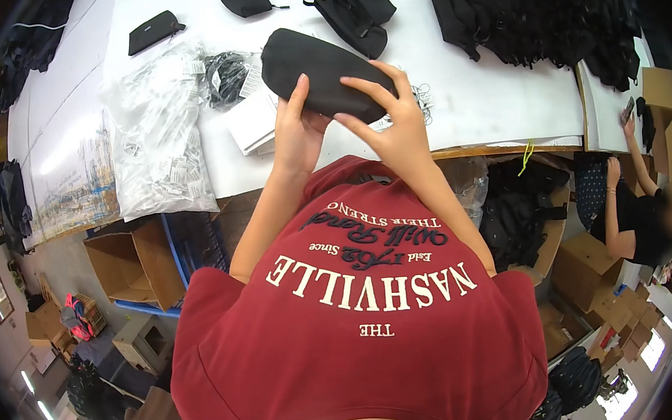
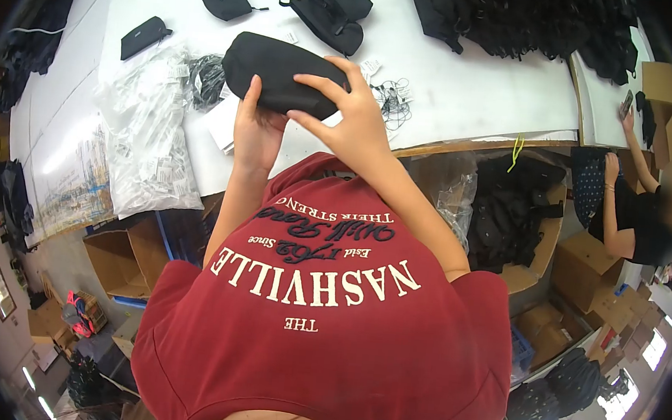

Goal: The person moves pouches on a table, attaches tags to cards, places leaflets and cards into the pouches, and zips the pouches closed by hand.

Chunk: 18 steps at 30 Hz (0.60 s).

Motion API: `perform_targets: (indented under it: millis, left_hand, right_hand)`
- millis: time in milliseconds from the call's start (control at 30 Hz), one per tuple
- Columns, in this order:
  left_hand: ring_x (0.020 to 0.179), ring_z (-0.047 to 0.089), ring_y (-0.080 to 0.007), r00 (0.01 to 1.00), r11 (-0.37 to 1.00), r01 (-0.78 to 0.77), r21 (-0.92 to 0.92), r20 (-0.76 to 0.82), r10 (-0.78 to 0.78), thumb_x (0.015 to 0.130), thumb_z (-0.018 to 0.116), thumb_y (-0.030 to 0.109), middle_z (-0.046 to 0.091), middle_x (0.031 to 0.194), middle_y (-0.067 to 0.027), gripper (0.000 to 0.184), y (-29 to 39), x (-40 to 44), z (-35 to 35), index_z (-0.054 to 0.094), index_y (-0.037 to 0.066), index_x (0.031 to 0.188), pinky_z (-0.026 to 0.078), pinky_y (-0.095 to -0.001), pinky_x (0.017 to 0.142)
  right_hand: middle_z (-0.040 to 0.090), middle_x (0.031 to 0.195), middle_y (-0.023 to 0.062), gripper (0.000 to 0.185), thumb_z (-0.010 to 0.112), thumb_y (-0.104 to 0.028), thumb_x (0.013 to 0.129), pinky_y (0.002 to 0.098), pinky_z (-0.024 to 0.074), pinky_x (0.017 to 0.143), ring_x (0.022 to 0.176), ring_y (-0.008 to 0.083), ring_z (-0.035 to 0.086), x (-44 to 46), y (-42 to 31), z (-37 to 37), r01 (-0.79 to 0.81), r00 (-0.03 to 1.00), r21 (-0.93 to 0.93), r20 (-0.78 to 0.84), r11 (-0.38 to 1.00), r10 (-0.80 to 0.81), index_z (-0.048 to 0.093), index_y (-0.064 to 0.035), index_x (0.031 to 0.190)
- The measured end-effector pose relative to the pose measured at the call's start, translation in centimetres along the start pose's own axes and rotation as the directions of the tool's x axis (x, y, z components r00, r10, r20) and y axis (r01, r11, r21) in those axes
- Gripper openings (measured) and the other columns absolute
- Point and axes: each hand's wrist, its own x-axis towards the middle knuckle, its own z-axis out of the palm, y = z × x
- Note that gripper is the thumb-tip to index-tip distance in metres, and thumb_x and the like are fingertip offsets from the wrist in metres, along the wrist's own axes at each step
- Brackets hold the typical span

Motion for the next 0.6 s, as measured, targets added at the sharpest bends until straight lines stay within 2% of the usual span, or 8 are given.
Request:
perform_targets:
  millis: [100, 133, 233, 267, 367, 400, 533, 600]
  left_hand:
    - [0.109, 0.055, -0.0198, 0.99, 0.989, -0.138, 0.057, 0.032, 0.136, 0.096, 0.052, 0.023, 0.052, 0.122, -0.0061, 0.04, 1.5, 0.6, -1.6, 0.039, 0.006, 0.13, 0.046, -0.0329, 0.09]
    - [0.108, 0.054, -0.0174, 0.923, 0.902, -0.31, 0.299, -0.132, 0.361, 0.096, 0.053, 0.023, 0.053, 0.122, -0.0066, 0.04, 1.8, 0.3, -0.7, 0.041, 0.005, 0.13, 0.043, -0.0306, 0.092]
    - [0.106, 0.053, -0.0136, 0.924, 0.739, -0.373, 0.562, 0.297, 0.24, 0.095, 0.053, 0.021, 0.054, 0.12, -0.0078, 0.034, 4.7, 0.7, -2.1, 0.049, 0.003, 0.124, 0.042, -0.0272, 0.091]
    - [0.102, 0.053, -0.011, 0.938, 0.768, -0.284, 0.574, 0.333, 0.098, 0.092, 0.059, 0.016, 0.058, 0.115, -0.0069, 0.026, 5.1, 0.7, -2.6, 0.058, 0.001, 0.113, 0.042, -0.0242, 0.089]
    - [0.099, 0.054, -0.0092, 0.946, 0.709, -0.245, 0.662, 0.322, 0.027, 0.088, 0.064, 0.011, 0.061, 0.108, -0.005, 0.02, 4.6, 1.1, -3.8, 0.061, 0.0, 0.105, 0.043, -0.0225, 0.086]
    - [0.085, 0.058, -0.008, 0.949, 0.733, -0.284, 0.618, 0.292, 0.122, 0.085, 0.067, 0.006, 0.063, 0.1, -0.0035, 0.018, 3.8, 1.1, -3.7, 0.062, -0.001, 0.101, 0.047, -0.0202, 0.073]
    - [0.06, 0.057, -0.0084, 0.967, 0.732, -0.256, 0.632, 0.169, 0.192, 0.087, 0.064, 0.006, 0.065, 0.089, -0.0043, 0.016, 1.7, 1.6, -3.8, 0.062, -0.003, 0.1, 0.043, -0.0204, 0.045]
    - [0.059, 0.058, -0.0085, 0.973, 0.74, -0.232, 0.631, 0.154, 0.174, 0.089, 0.062, 0.007, 0.066, 0.09, -0.005, 0.016, 1.4, 1.2, -3.2, 0.062, -0.003, 0.101, 0.043, -0.0205, 0.045]
  right_hand:
    - [0.051, 0.122, 0.0156, 0.029, 0.078, -0.025, 0.072, 0.0349, 0.0464, 0.087, 0.107, 0.0279, 0.056, 0.0, 1.6, -1.3, -0.092, 0.996, 0.21, 0.037, 0.973, 0.086, 0.071, -0.01, 0.095]
    - [0.053, 0.122, 0.0128, 0.023, 0.076, -0.023, 0.074, 0.0326, 0.0449, 0.088, 0.106, 0.0238, 0.056, -0.2, 2.2, -1.6, -0.177, 0.984, 0.337, 0.061, 0.925, 0.166, 0.072, -0.0069, 0.09]
    - [0.054, 0.123, 0.0084, 0.023, 0.075, -0.022, 0.075, 0.0309, 0.0436, 0.089, 0.103, 0.0218, 0.057, -0.6, 4.1, -2.5, -0.294, 0.951, 0.458, 0.225, 0.839, 0.21, 0.071, -0.0055, 0.091]
    - [0.054, 0.127, 0.005, 0.023, 0.074, -0.022, 0.076, 0.0322, 0.0395, 0.094, 0.109, 0.0231, 0.055, -0.6, 4.1, -2.8, -0.335, 0.938, 0.496, 0.254, 0.801, 0.236, 0.072, -0.005, 0.091]
    - [0.051, 0.134, 0.0043, 0.022, 0.074, -0.023, 0.075, 0.0364, 0.0346, 0.101, 0.118, 0.0262, 0.05, -0.9, 5.7, -3.1, -0.202, 0.977, 0.287, 0.121, 0.936, 0.174, 0.072, -0.0074, 0.09]
    - [0.057, 0.129, 0.0028, 0.019, 0.073, -0.022, 0.075, 0.0401, 0.0279, 0.107, 0.124, 0.0286, 0.045, -1.0, 5.7, -3.3, -0.111, 0.993, 0.052, 0.052, 0.992, 0.109, 0.073, -0.0097, 0.089]
    - [0.069, 0.106, 0.0014, 0.017, 0.072, -0.015, 0.076, 0.0415, 0.0334, 0.104, 0.12, 0.0307, 0.05, -1.1, 5.9, -3.2, -0.083, 0.996, 0.069, 0.025, 0.994, 0.081, 0.073, -0.0101, 0.092]
    - [0.069, 0.104, 0.0042, 0.018, 0.072, -0.013, 0.076, 0.0377, 0.0388, 0.098, 0.111, 0.0284, 0.055, -1.3, 7.1, -3.3, -0.14, 0.99, 0.107, 0.012, 0.984, 0.14, 0.072, -0.0094, 0.094]
